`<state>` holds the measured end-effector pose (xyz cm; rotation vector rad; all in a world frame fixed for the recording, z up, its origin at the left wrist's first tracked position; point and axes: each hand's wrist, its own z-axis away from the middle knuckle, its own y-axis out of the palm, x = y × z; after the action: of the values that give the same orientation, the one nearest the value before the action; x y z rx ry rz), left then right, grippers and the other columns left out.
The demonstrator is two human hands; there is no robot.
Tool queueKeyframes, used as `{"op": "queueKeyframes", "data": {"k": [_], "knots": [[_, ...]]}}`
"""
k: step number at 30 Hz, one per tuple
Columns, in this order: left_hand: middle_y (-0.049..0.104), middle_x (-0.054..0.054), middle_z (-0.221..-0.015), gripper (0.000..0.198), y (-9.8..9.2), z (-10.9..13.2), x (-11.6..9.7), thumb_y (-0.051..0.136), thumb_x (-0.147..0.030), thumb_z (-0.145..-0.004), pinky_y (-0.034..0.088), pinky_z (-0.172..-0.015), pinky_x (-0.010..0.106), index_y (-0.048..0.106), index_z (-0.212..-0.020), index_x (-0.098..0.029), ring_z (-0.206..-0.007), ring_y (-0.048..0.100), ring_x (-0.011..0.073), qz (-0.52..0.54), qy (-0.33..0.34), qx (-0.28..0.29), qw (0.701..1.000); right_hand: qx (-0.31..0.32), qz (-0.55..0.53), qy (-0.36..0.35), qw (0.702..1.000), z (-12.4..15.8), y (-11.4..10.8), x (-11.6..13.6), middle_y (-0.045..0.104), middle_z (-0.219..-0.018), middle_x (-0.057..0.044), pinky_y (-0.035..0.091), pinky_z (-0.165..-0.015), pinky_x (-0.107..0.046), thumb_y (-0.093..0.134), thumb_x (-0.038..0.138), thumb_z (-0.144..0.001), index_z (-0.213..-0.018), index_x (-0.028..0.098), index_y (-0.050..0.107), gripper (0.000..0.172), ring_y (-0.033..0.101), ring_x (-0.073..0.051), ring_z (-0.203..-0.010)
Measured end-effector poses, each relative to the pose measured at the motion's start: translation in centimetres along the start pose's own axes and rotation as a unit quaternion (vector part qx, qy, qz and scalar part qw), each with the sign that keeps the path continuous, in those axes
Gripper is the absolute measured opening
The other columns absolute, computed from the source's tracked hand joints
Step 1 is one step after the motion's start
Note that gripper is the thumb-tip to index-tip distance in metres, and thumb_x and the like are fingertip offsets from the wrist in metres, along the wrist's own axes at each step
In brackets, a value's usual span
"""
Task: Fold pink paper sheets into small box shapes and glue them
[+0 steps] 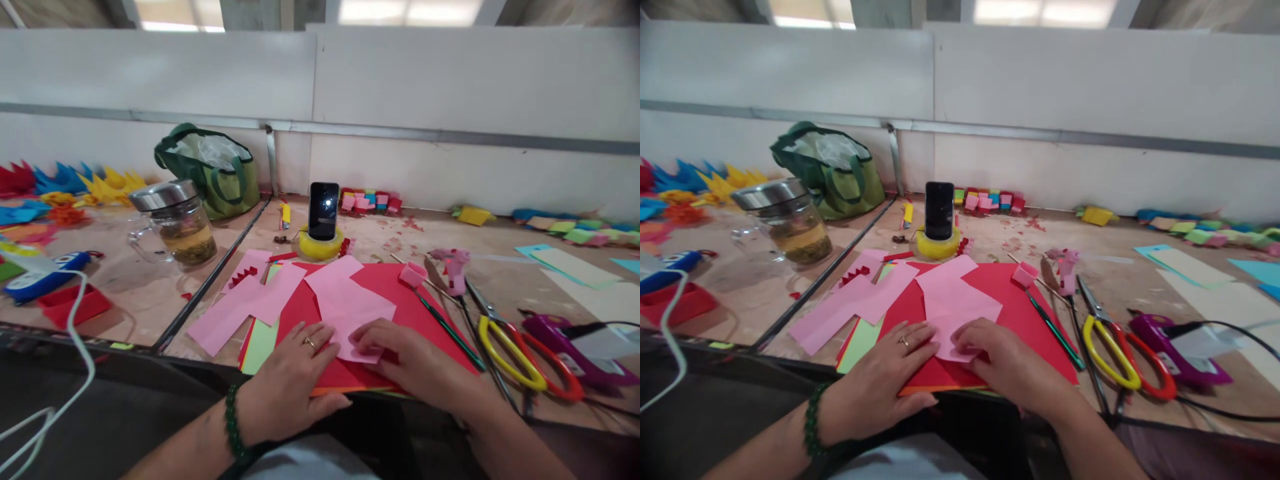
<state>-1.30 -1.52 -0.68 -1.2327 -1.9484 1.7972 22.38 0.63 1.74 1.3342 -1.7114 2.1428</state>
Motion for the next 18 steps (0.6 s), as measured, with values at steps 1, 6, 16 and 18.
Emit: {"op": "queueKeyframes", "data": {"k": [1, 6, 16, 18], "knots": [[0.055, 0.017, -0.133, 0.061, 0.1, 0.1, 0.1, 0.048, -0.057, -0.087, 0.039, -0.106, 0.049, 0.051, -0.129, -0.013, -0.126, 0.048, 0.0303, 0.008, -0.001, -0.005, 1.0, 0.006, -0.022, 0.007, 1.0, -0.1, -0.3, -0.3, 0.066, -0.109, -0.004, 0.05, -0.086, -0.028, 0.059, 0.013, -0.082, -0.092, 0.021, 0.066, 0.015, 0.062, -0.016, -0.097], [0.059, 0.016, -0.128, 0.055, 0.3, 0.1, 0.3, 0.05, -0.054, -0.088, 0.042, -0.105, 0.047, 0.056, -0.123, -0.011, -0.124, 0.051, 0.0299, 0.036, -0.001, -0.023, 0.999, 0.013, -0.057, 0.025, 0.998, -0.9, -1.3, -0.9, 0.064, -0.11, -0.006, 0.048, -0.089, -0.031, 0.061, 0.026, -0.085, -0.083, 0.02, 0.068, 0.009, 0.061, -0.018, -0.1], [0.059, 0.016, -0.13, 0.051, 0.6, 0.1, 0.5, 0.054, -0.051, -0.086, 0.042, -0.106, 0.049, 0.057, -0.12, -0.013, -0.126, 0.05, 0.0295, 0.056, -0.011, -0.03, 0.998, -0.104, -0.017, 0.085, 0.991, -2.2, 0.1, -1.0, 0.065, -0.089, -0.007, 0.05, -0.073, -0.032, 0.063, 0.032, -0.08, -0.069, 0.018, 0.065, 0.018, 0.059, -0.018, -0.078], [0.058, 0.017, -0.13, 0.055, 0.7, 0.2, 0.5, 0.055, -0.05, -0.086, 0.042, -0.105, 0.049, 0.053, -0.126, -0.012, -0.126, 0.05, 0.0295, 0.052, -0.013, -0.032, 0.998, -0.113, -0.003, 0.084, 0.99, -2.2, 0.4, -1.1, 0.064, -0.089, -0.007, 0.05, -0.072, -0.031, 0.063, 0.031, -0.08, -0.068, 0.019, 0.064, 0.017, 0.059, -0.018, -0.077]]}}
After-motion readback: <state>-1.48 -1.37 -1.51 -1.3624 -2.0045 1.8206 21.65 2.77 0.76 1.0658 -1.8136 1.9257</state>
